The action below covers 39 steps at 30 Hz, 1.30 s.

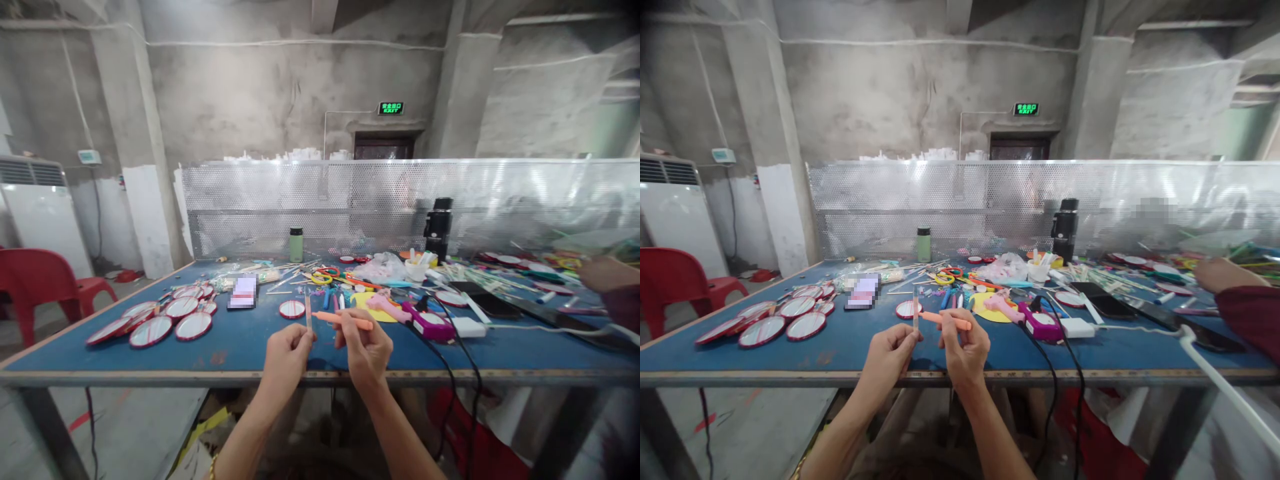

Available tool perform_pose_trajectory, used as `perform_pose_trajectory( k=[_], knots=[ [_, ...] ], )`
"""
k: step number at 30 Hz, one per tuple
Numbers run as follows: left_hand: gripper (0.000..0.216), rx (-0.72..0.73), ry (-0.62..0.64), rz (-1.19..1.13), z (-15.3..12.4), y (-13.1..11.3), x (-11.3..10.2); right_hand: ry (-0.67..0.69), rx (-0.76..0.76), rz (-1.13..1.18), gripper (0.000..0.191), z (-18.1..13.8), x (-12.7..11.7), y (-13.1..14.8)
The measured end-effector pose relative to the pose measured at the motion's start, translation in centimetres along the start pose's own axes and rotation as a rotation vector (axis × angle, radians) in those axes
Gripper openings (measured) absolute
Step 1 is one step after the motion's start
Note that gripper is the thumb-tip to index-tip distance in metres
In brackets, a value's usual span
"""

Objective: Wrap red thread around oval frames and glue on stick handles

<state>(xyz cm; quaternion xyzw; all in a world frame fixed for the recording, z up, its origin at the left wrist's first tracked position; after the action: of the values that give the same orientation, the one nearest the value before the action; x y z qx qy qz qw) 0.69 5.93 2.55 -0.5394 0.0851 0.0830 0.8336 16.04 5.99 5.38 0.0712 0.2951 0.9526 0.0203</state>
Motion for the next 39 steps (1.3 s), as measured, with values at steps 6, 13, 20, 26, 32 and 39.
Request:
perform_pose_trajectory(
  k=[6,13,20,26,32,39],
  knots=[
    [0.03,0.01,-0.004,-0.015,0.04,0.09,0.05,0.005,-0.02,0.049,0.011,-0.09,-0.01,0.28],
    [0.029,0.006,0.001,-0.012,-0.1,0.18,0.06,0.028,0.006,0.027,0.012,-0.14,0.15,0.12],
    [0.03,0.007,-0.001,0.007,-0.05,0.01,0.01,-0.031,-0.029,0.032,0.013,-0.2,-0.21,0.44],
    [0.03,0.003,-0.005,-0.002,-0.03,0.05,0.01,0.049,0.0,0.02,0.013,-0.22,0.21,0.52],
    [0.03,0.004,-0.003,0.009,-0.07,0.04,-0.02,-0.05,-0.006,0.005,0.012,-0.38,-0.36,-0.07],
    [0.03,-0.001,0.003,0.001,-0.17,0.1,0.01,0.031,-0.009,0.018,0.013,-0.29,0.13,0.27]
  ],
)
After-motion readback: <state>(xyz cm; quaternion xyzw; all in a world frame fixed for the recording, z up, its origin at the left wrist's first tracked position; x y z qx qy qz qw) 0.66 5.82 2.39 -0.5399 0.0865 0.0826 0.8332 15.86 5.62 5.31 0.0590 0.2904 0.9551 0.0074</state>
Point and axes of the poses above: each hand's wrist, its own z-axis towards the middle knuckle, its own x-axis out of the palm, y = z × x, the point moved 5 cm from there along z, towards the middle knuckle, and after that the axes turned 6 degrees about y, right-handed, at the moved point
